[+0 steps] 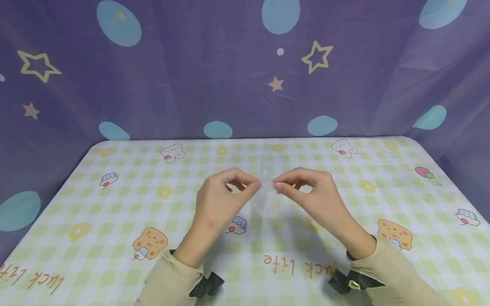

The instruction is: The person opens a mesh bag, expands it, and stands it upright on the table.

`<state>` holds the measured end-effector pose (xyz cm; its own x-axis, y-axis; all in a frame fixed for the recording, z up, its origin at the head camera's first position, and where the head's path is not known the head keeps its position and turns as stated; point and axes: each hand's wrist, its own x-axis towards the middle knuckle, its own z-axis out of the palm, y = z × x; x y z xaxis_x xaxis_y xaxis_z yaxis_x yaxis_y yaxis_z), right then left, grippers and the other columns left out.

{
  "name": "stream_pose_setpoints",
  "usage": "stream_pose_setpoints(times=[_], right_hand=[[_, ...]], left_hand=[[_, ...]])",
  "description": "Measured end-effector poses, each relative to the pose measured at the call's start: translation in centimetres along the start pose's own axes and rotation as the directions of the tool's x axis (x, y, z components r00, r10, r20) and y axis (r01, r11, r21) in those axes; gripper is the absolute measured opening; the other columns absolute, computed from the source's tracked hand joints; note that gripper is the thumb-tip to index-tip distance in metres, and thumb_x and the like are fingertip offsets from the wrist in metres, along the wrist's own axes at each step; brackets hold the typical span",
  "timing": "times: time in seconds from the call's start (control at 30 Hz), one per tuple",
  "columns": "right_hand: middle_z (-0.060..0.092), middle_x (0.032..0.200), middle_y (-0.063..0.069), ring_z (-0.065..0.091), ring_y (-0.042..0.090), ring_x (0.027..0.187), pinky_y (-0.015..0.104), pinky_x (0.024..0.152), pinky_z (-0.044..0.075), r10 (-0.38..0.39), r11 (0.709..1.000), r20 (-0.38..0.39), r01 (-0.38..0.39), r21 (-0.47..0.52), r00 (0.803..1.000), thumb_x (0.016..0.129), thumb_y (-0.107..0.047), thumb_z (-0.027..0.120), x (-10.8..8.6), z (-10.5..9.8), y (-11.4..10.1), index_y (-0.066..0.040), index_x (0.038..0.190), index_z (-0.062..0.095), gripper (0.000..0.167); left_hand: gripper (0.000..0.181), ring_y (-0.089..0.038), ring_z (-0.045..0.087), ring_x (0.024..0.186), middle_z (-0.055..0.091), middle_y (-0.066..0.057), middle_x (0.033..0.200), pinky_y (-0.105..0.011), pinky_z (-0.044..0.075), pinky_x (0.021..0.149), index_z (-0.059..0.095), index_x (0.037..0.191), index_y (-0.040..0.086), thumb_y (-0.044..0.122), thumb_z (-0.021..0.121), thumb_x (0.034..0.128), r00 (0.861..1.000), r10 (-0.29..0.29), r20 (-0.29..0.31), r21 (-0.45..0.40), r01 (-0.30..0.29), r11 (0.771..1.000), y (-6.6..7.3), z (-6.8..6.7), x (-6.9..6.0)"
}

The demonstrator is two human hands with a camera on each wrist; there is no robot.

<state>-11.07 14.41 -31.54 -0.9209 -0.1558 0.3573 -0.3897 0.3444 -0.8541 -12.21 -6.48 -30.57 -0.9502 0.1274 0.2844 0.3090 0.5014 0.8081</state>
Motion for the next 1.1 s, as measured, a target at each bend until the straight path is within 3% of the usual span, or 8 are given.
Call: stream_pose_setpoints(times=[0.3,0.53,0.73,0.83,0.97,1.1], right_hand=[[0.073,0.091,-0.004,0.064,0.014,0.078,0.027,0.074,0.05,-0.035,0.999,-0.019,0.035,-0.015,0.999,0.091,-0.015,0.074,0.02,0.18,0.2,-0.013,0.095,0.077,0.006],[0.073,0.086,-0.005,0.065,0.013,0.077,0.026,0.072,0.05,-0.061,0.998,-0.079,0.059,-0.02,0.995,0.089,-0.015,0.076,0.12,0.12,0.29,-0.009,0.089,0.077,0.006],[0.072,0.084,-0.004,0.065,0.014,0.078,0.027,0.07,0.05,-0.06,0.998,-0.095,0.061,0.008,0.994,0.086,-0.009,0.078,0.11,0.14,0.25,-0.011,0.083,0.074,0.005],[0.072,0.084,-0.004,0.065,0.015,0.078,0.027,0.07,0.051,-0.058,0.998,-0.09,0.059,0.012,0.994,0.085,-0.007,0.078,0.1,0.28,0.16,-0.013,0.083,0.074,0.007],[0.073,0.087,-0.005,0.064,0.014,0.075,0.026,0.071,0.05,-0.04,0.999,-0.077,0.04,-0.008,0.996,0.087,-0.012,0.078,0.04,0.42,0.15,-0.013,0.092,0.077,0.006],[0.074,0.093,-0.004,0.065,0.014,0.079,0.027,0.074,0.05,-0.014,1.0,-0.046,0.014,-0.01,0.999,0.09,-0.016,0.075,0.01,0.51,0.24,-0.012,0.103,0.077,0.014]], left_hand=[[0.012,-0.008,0.061,0.069,0.068,0.016,0.076,-0.032,0.048,0.052,0.071,0.078,0.027,0.031,0.082,0.0811,1.0,-0.008,0.002,0.016,0.008,1.0,0.28,0.49,-0.35],[0.014,-0.004,0.062,0.078,0.07,0.018,0.086,-0.032,0.049,0.062,0.075,0.092,0.03,0.036,0.082,0.0819,0.999,0.036,0.007,0.007,-0.036,0.999,0.27,0.33,-0.28],[0.02,-0.003,0.061,0.08,0.07,0.021,0.091,-0.032,0.05,0.055,0.077,0.103,0.032,0.041,0.077,0.0848,0.999,0.044,0.03,-0.004,-0.044,0.999,0.57,0.26,-0.45],[0.017,-0.004,0.062,0.077,0.072,0.018,0.089,-0.032,0.052,0.062,0.079,0.101,0.029,0.037,0.077,0.0858,0.997,0.071,0.008,0.012,-0.072,0.997,0.54,0.3,-0.45],[0.008,-0.004,0.062,0.074,0.071,0.015,0.082,-0.031,0.05,0.062,0.081,0.092,0.029,0.032,0.079,0.0852,0.996,0.08,-0.043,0.039,-0.079,0.996,0.45,0.21,-0.39],[0.006,-0.007,0.061,0.071,0.07,0.014,0.077,-0.029,0.045,0.052,0.08,0.086,0.028,0.033,0.081,0.0832,0.996,0.05,-0.08,0.035,-0.047,0.998,0.43,0.05,-0.32]])
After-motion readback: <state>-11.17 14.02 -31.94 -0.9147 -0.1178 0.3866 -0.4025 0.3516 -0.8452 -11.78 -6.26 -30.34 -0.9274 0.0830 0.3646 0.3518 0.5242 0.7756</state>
